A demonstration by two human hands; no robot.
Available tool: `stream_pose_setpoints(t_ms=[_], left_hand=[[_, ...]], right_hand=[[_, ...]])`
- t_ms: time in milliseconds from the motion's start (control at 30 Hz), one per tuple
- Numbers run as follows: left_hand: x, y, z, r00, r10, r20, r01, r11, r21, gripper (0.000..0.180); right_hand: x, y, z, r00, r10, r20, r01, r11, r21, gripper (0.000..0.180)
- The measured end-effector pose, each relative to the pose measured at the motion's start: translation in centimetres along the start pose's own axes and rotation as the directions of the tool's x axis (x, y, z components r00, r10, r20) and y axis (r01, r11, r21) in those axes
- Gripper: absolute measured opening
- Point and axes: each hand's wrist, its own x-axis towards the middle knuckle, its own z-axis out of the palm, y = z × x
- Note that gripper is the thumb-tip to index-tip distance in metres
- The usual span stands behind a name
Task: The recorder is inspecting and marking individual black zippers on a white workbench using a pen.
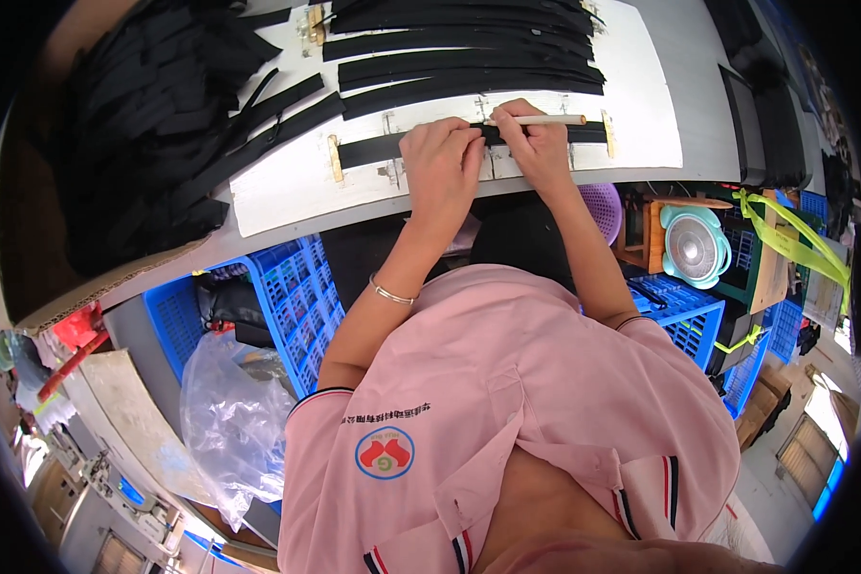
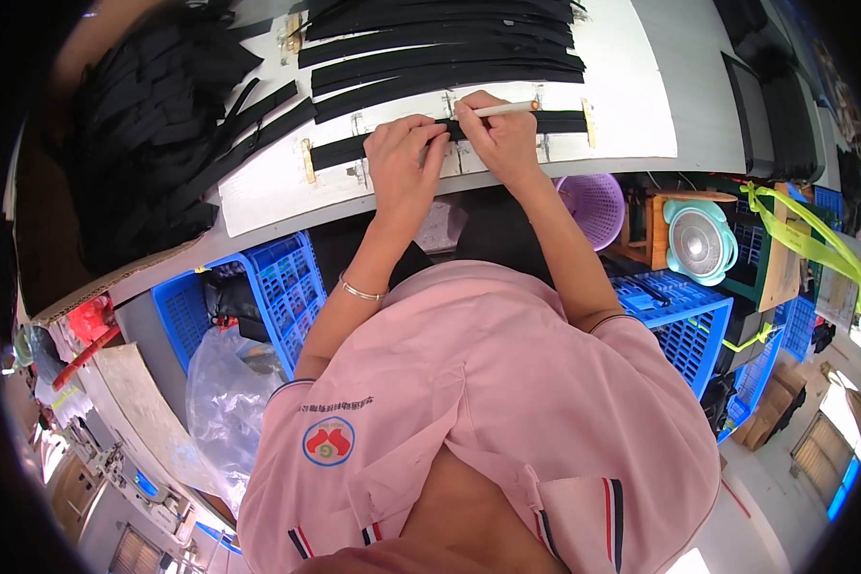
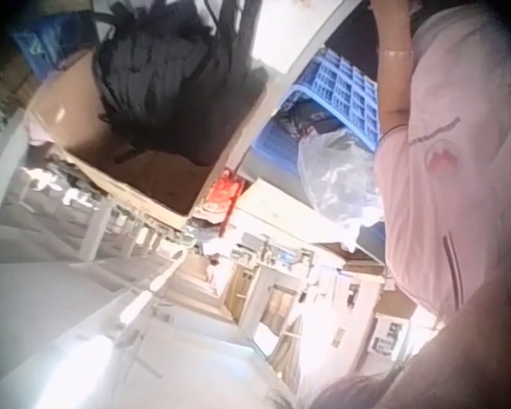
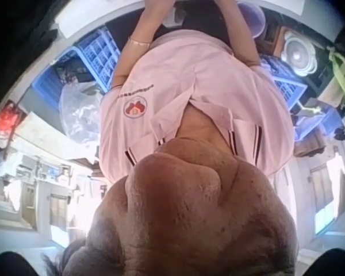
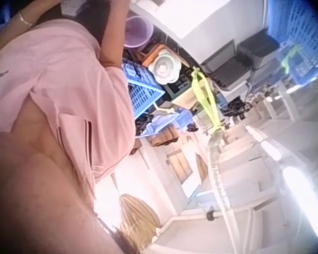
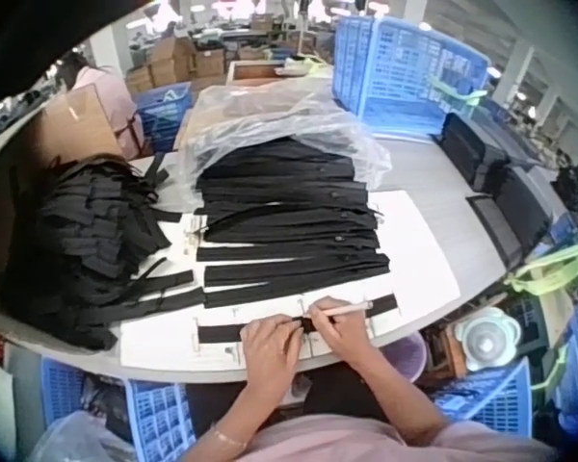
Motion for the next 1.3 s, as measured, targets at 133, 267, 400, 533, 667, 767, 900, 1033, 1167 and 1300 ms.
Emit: stream_pose_setpoints(t_ms=[133,267,400,533,667,767,900,1033,1167,1300], left_hand=[[0.3,-0.1,0.8,1.000,-0.028,-0.005,0.028,0.999,0.047,0.011],[0.2,-0.1,0.7,0.999,-0.046,0.009,0.045,0.998,0.051,0.011],[0.2,-0.1,0.7,0.999,-0.047,0.002,0.047,0.998,0.044,0.012],[0.2,-0.1,0.7,0.999,-0.050,0.001,0.050,0.998,0.045,0.012],[0.4,0.1,0.7,0.999,-0.045,0.020,0.044,0.998,0.048,0.013],[0.4,0.0,0.7,0.999,-0.033,0.036,0.031,0.998,0.055,0.012],[0.2,-0.1,0.5,0.998,-0.043,0.044,0.040,0.997,0.071,0.011],[0.2,0.1,0.6,0.999,-0.030,0.038,0.027,0.997,0.073,0.009],[0.4,0.5,1.1,0.999,-0.032,0.037,0.029,0.997,0.077,0.009],[1.1,1.6,3.0,0.997,0.026,0.078,-0.026,1.000,0.001,0.010]], right_hand=[[0.1,0.5,0.2,0.997,-0.063,-0.050,0.064,0.998,0.006,0.014],[-0.4,0.1,-0.3,0.997,-0.013,-0.078,0.025,0.988,0.151,0.015],[-0.3,0.2,-0.6,0.992,-0.123,-0.018,0.123,0.992,0.037,0.016],[-0.2,-0.1,-0.5,0.987,-0.158,-0.017,0.159,0.987,0.022,0.016],[-0.3,0.7,-0.7,0.986,-0.166,-0.007,0.166,0.985,-0.051,0.016],[-0.2,0.4,-0.9,0.975,-0.220,-0.017,0.219,0.975,-0.044,0.016],[-1.0,0.3,-3.0,1.000,0.029,0.011,-0.031,0.962,0.271,0.016],[-0.6,1.6,-7.2,0.966,0.178,-0.187,-0.103,0.930,0.353,0.018],[-0.7,3.9,-8.8,0.946,0.250,-0.208,-0.192,0.946,0.261,0.025],[-0.8,4.8,-8.6,0.960,0.222,-0.169,-0.175,0.951,0.254,0.025]])
